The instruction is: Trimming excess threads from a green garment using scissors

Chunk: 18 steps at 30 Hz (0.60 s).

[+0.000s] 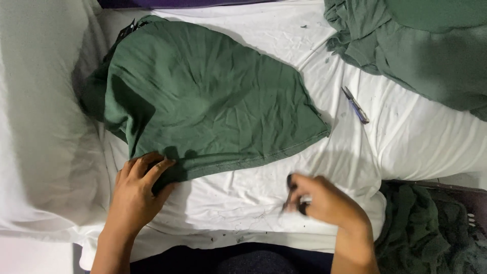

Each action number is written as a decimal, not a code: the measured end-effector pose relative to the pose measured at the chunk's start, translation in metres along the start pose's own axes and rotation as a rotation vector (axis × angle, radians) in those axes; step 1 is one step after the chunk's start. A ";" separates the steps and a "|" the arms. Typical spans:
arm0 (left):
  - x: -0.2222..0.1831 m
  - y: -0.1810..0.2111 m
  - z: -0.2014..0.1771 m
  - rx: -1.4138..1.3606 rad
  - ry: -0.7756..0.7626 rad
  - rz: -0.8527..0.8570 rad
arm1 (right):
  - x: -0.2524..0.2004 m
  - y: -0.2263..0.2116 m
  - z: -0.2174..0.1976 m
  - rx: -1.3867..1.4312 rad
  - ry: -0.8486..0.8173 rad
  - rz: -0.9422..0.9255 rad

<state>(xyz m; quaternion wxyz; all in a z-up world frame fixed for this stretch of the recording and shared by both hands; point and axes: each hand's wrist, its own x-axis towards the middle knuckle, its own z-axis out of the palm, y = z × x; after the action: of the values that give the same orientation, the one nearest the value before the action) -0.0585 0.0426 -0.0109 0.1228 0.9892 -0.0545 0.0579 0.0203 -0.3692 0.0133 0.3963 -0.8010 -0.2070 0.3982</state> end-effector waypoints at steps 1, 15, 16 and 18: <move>0.002 0.002 -0.003 -0.048 0.061 0.041 | 0.005 0.005 -0.003 0.028 0.189 -0.017; 0.002 0.001 0.010 -0.031 0.137 0.140 | 0.059 0.053 0.003 0.146 0.879 -0.045; 0.004 0.002 0.006 -0.096 0.163 0.147 | 0.052 0.051 -0.002 0.391 0.849 -0.111; 0.006 0.004 0.002 -0.160 0.195 0.160 | 0.034 0.041 -0.012 0.633 0.816 -0.183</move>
<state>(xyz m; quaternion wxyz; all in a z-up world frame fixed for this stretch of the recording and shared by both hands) -0.0527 0.0376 -0.0110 0.2009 0.9585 -0.1255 0.1588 0.0510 -0.3778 -0.0315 0.7003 -0.7108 0.0258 0.0605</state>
